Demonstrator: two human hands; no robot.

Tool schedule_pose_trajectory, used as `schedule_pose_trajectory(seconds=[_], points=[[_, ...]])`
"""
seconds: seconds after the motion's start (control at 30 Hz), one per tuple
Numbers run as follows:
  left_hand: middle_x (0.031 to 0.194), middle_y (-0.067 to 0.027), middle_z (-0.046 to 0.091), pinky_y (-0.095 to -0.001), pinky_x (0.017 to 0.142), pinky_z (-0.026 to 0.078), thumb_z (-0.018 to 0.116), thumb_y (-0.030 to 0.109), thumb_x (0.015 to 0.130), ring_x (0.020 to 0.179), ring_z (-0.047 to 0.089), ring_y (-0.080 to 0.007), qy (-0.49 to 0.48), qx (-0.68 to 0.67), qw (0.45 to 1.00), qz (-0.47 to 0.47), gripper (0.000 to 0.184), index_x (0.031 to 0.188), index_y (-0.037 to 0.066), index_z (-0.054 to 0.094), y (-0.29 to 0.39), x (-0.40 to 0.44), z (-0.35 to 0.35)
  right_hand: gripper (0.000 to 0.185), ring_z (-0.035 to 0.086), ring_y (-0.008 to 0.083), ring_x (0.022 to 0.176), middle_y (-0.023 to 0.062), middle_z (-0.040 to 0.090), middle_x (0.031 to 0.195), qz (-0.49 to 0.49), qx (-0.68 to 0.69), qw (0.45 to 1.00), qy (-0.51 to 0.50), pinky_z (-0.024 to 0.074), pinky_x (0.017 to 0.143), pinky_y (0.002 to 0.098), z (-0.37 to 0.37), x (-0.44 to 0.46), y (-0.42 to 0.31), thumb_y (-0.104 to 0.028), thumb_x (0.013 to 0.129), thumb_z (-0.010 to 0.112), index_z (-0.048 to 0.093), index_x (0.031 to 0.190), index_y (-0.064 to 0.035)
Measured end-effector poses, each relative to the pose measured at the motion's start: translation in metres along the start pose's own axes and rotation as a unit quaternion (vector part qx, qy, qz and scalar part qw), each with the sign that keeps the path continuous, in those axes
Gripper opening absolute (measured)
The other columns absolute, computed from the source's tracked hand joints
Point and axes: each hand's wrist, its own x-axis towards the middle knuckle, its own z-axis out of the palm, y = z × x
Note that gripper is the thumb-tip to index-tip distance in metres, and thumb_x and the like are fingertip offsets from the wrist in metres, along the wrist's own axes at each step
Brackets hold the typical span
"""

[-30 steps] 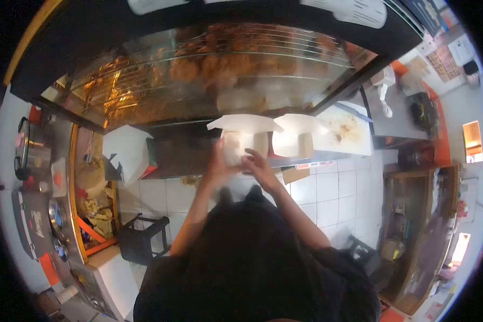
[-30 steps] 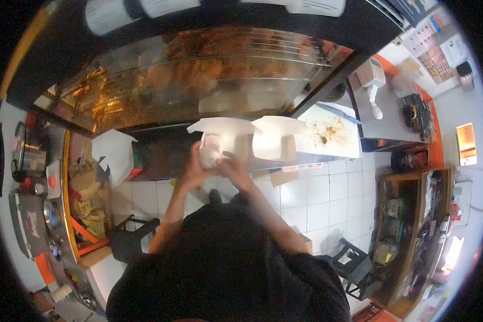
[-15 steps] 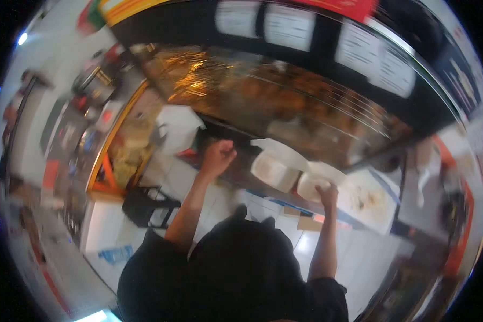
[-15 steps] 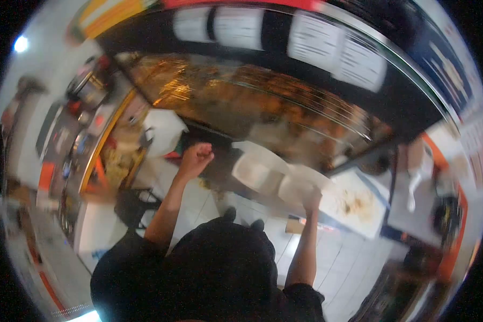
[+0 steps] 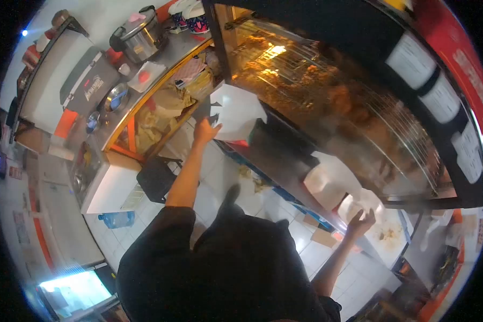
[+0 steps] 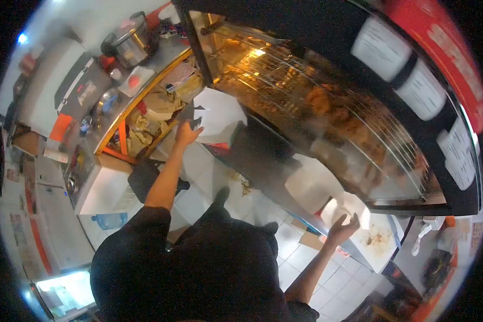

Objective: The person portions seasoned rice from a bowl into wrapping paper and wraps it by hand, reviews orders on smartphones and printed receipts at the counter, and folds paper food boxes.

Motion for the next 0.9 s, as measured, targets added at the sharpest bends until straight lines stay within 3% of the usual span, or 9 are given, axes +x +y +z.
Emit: schedule_pose_trajectory(seconds=[0.07, 0.13, 0.17, 0.23, 0.3, 0.43, 0.57, 0.73, 0.9], points=[[0.106, -0.0183, 0.069, -0.049, 0.091, 0.05, 0.072, 0.047, 0.08, 0.112, 0.061, -0.0345, -0.082, 0.07, 0.994, -0.033, 0.052, 0.107, 0.003, 0.066, -0.009, 0.022, 0.015, 0.038, 0.064, 0.0307, 0.097, 0.0179, 0.06, 0.114, 0.115, 0.171, 0.977, -0.049, 0.0552, 0.077, 0.0345, 0.006, -0.002, -0.079, -0.015, 0.091, 0.065, 0.055, 0.125, -0.0009], [0.106, -0.0189, 0.069, -0.0497, 0.09, 0.05, 0.069, 0.046, 0.082, 0.112, 0.062, -0.0359, -0.143, 0.025, 0.989, -0.026, 0.049, 0.106, 0.003, 0.067, -0.031, 0.04, 0.03, 0.028, 0.066, 0.0257, 0.089, 0.0122, 0.067, 0.097, 0.099, 0.259, 0.954, -0.114, 0.054, 0.074, 0.0332, 0.007, 0.0, -0.188, -0.012, 0.091, 0.064, 0.061, 0.117, -0.0022], [0.106, -0.0194, 0.069, -0.0504, 0.09, 0.05, 0.067, 0.044, 0.085, 0.112, 0.062, -0.0374, -0.195, -0.015, 0.98, -0.021, 0.046, 0.105, 0.003, 0.067, -0.04, 0.044, 0.039, 0.024, 0.066, 0.0236, 0.086, 0.0095, 0.068, 0.09, -0.026, 0.173, 0.975, -0.137, 0.0532, 0.073, 0.033, 0.012, -0.002, -0.249, -0.011, 0.09, 0.064, 0.064, 0.113, -0.0031], [0.105, -0.0204, 0.069, -0.0511, 0.086, 0.051, 0.06, 0.035, 0.09, 0.104, 0.063, -0.0414, -0.209, 0.02, 0.977, -0.044, 0.034, 0.099, 0.003, 0.068, -0.041, 0.038, 0.031, 0.037, 0.064, 0.0282, 0.107, 0.0189, 0.069, 0.111, 0.018, 0.228, 0.906, -0.356, 0.0482, 0.091, 0.0399, 0.056, -0.026, -0.323, -0.028, 0.096, 0.062, 0.063, 0.119, 0.0011], [0.103, -0.0226, 0.067, -0.0501, 0.081, 0.051, 0.056, 0.031, 0.093, 0.094, 0.064, -0.0434, -0.078, -0.09, 0.985, 0.127, 0.032, 0.096, 0.001, 0.067, -0.058, 0.038, 0.033, 0.065, 0.063, 0.0315, 0.11, 0.0225, 0.065, 0.12, -0.023, 0.213, 0.892, -0.397, 0.0484, 0.094, 0.0401, 0.123, -0.068, -0.36, -0.04, 0.093, 0.065, 0.047, 0.137, 0.0044], [0.088, -0.025, 0.062, -0.0477, 0.075, 0.047, 0.056, 0.03, 0.094, 0.083, 0.06, -0.0427, -0.1, -0.233, 0.962, 0.1, 0.035, 0.084, -0.002, 0.065, -0.027, 0.021, -0.048, 0.078, 0.062, 0.0333, 0.11, 0.0235, 0.061, 0.126, 0.066, 0.26, 0.842, -0.467, 0.0486, 0.093, 0.0405, 0.13, -0.081, -0.459, -0.039, 0.09, 0.069, 0.035, 0.145, 0.0047], [0.068, -0.0204, 0.057, -0.0416, 0.066, 0.045, 0.056, 0.036, 0.098, 0.064, 0.053, -0.0368, -0.146, -0.311, 0.939, -0.012, 0.045, 0.079, -0.005, 0.062, -0.025, 0.032, -0.103, 0.058, 0.059, 0.03, 0.105, 0.0182, 0.058, 0.116, 0.007, 0.291, 0.904, -0.312, 0.0495, 0.089, 0.0385, 0.121, -0.099, -0.467, -0.02, 0.088, 0.071, 0.042, 0.133, 0.0021], [0.064, -0.0114, 0.056, -0.0342, 0.059, 0.042, 0.061, 0.034, 0.097, 0.056, 0.047, -0.0184, -0.152, -0.382, 0.911, 0.026, 0.044, 0.077, -0.005, 0.061, -0.027, 0.036, -0.112, 0.046, 0.056, 0.0243, 0.106, 0.0147, 0.057, 0.111, 0.021, 0.312, 0.933, -0.177, 0.0468, 0.093, 0.0357, 0.087, -0.11, -0.484, -0.009, 0.088, 0.069, 0.047, 0.126, 0.0017], [0.062, -0.0039, 0.053, -0.0311, 0.056, 0.04, 0.065, 0.028, 0.095, 0.057, 0.044, -0.012, -0.125, -0.425, 0.896, 0.023, 0.035, 0.079, -0.002, 0.063, -0.015, 0.036, -0.114, 0.037, 0.053, 0.0175, 0.106, 0.0118, 0.052, 0.119, 0.236, 0.562, 0.747, -0.265, 0.0423, 0.094, 0.0304, 0.074, -0.101, -0.484, -0.026, 0.101, 0.056, 0.044, 0.128, -0.0037]])
